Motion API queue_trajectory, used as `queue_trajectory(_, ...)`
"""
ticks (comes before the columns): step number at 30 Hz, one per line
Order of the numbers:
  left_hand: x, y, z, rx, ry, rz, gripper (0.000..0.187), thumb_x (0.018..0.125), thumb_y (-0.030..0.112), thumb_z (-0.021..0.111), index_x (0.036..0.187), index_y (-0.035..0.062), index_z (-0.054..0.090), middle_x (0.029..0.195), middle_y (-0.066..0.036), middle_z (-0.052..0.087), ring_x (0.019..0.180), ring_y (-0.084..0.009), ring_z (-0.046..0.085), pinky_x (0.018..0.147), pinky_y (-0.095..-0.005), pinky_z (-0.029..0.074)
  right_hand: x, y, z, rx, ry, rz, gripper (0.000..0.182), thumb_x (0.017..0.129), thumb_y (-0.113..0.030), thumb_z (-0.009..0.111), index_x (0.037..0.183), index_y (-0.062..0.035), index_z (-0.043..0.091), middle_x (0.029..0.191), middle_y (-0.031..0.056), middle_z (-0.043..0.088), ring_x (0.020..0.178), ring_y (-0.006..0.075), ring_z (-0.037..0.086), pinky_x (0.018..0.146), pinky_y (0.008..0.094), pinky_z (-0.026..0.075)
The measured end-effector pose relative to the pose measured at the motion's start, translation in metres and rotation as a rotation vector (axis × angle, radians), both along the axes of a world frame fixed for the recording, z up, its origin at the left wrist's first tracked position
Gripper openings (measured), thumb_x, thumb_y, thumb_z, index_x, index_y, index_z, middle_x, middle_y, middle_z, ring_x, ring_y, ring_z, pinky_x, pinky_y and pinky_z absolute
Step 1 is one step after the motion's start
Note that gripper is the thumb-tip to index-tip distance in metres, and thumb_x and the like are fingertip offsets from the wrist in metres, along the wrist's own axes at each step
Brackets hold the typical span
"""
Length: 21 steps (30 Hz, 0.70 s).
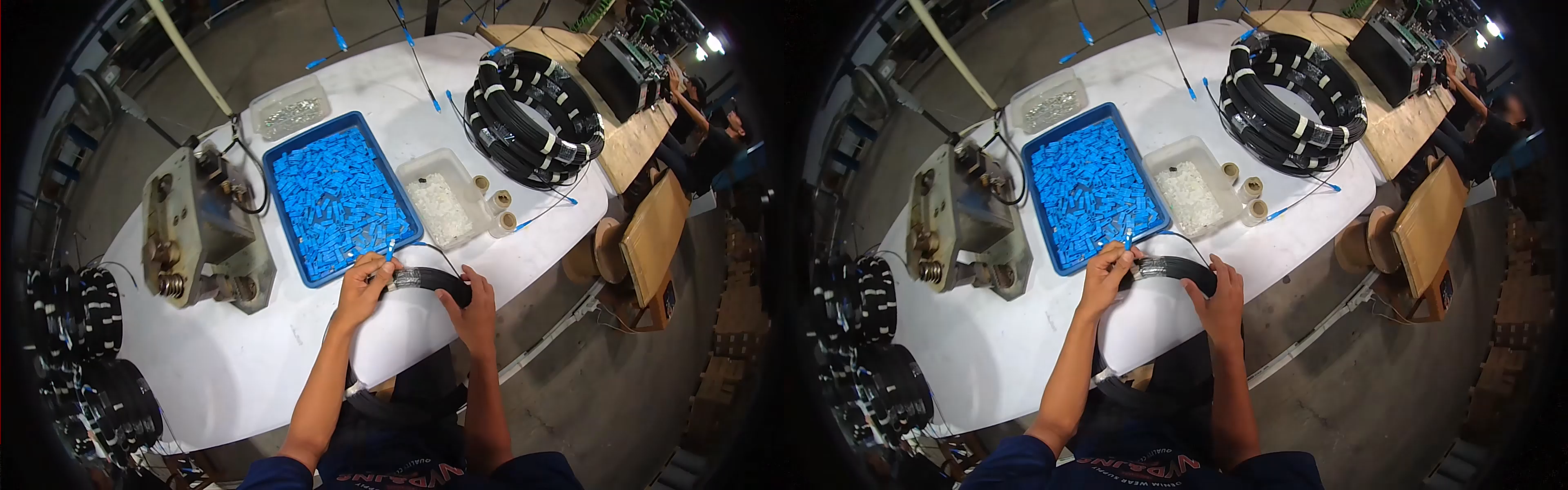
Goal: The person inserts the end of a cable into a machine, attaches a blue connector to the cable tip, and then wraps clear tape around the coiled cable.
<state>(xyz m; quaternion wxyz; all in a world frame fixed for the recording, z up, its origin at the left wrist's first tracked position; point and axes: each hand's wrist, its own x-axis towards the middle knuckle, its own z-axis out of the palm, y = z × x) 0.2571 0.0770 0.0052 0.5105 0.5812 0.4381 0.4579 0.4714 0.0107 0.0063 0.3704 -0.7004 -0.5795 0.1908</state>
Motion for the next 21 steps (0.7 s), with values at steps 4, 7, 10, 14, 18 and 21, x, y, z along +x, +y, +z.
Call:
queue_trajectory(4, -0.027, -0.019, 0.001, -0.073, -0.024, 0.071, 0.032, 0.102, 0.028, 0.059, 0.096, 0.0003, 0.073, 0.080, 0.001, 0.055, 0.078, -0.0094, 0.047, 0.075, -0.0258, 0.038, -0.005, -0.005, -0.009, 0.079, -0.098, 0.057, 0.064, 0.074, -0.027, 0.087, 0.126, 0.0000, 0.060, 0.106, 0.0173, 0.062, 0.097, 0.0363, 0.057, 0.087, 0.0448, 0.047)
queue_trajectory(7, -0.038, -0.036, 0.002, -0.024, 0.035, 0.137, 0.030, 0.102, 0.027, 0.060, 0.095, 0.0003, 0.073, 0.081, -0.001, 0.057, 0.078, -0.0109, 0.050, 0.076, -0.0263, 0.040, -0.018, -0.019, -0.014, 0.013, -0.160, 0.045, 0.061, 0.073, -0.026, 0.087, 0.122, -0.0012, 0.062, 0.104, 0.0169, 0.062, 0.098, 0.0366, 0.057, 0.087, 0.0454, 0.047)
queue_trajectory(10, -0.050, -0.055, 0.001, 0.055, 0.196, 0.160, 0.027, 0.097, 0.026, 0.066, 0.098, 0.0005, 0.072, 0.085, -0.005, 0.061, 0.079, -0.0157, 0.056, 0.075, -0.0285, 0.043, -0.032, -0.030, -0.015, -0.068, -0.151, 0.082, 0.053, 0.071, -0.027, 0.088, 0.113, -0.0037, 0.065, 0.106, 0.0172, 0.062, 0.101, 0.0378, 0.057, 0.088, 0.0466, 0.047)
queue_trajectory(14, -0.069, -0.089, 0.001, 0.287, 0.499, 0.231, 0.037, 0.082, 0.031, 0.079, 0.105, 0.0030, 0.071, 0.097, -0.013, 0.066, 0.089, -0.0299, 0.063, 0.081, -0.0374, 0.048, -0.055, -0.044, -0.013, -0.158, -0.177, 0.153, 0.053, 0.071, -0.033, 0.086, 0.112, -0.0055, 0.065, 0.107, 0.0174, 0.063, 0.103, 0.0377, 0.057, 0.089, 0.0478, 0.046)
queue_trajectory(18, -0.110, -0.143, -0.003, 0.214, 0.827, 0.334, 0.059, 0.073, 0.040, 0.083, 0.116, 0.0043, 0.066, 0.112, -0.016, 0.063, 0.103, -0.0341, 0.060, 0.092, -0.0438, 0.045, -0.084, -0.048, -0.017, -0.161, -0.203, 0.204, 0.056, 0.070, -0.035, 0.086, 0.111, -0.0043, 0.065, 0.110, 0.0178, 0.062, 0.105, 0.0383, 0.057, 0.090, 0.0477, 0.047)
queue_trajectory(21, -0.140, -0.188, -0.010, 0.227, 0.990, 0.491, 0.064, 0.070, 0.039, 0.084, 0.120, 0.0034, 0.064, 0.114, -0.017, 0.062, 0.107, -0.0363, 0.057, 0.096, -0.0468, 0.042, -0.098, -0.043, -0.020, -0.142, -0.193, 0.296, 0.055, 0.070, -0.034, 0.086, 0.111, -0.0042, 0.065, 0.110, 0.0177, 0.062, 0.105, 0.0382, 0.057, 0.090, 0.0479, 0.048)
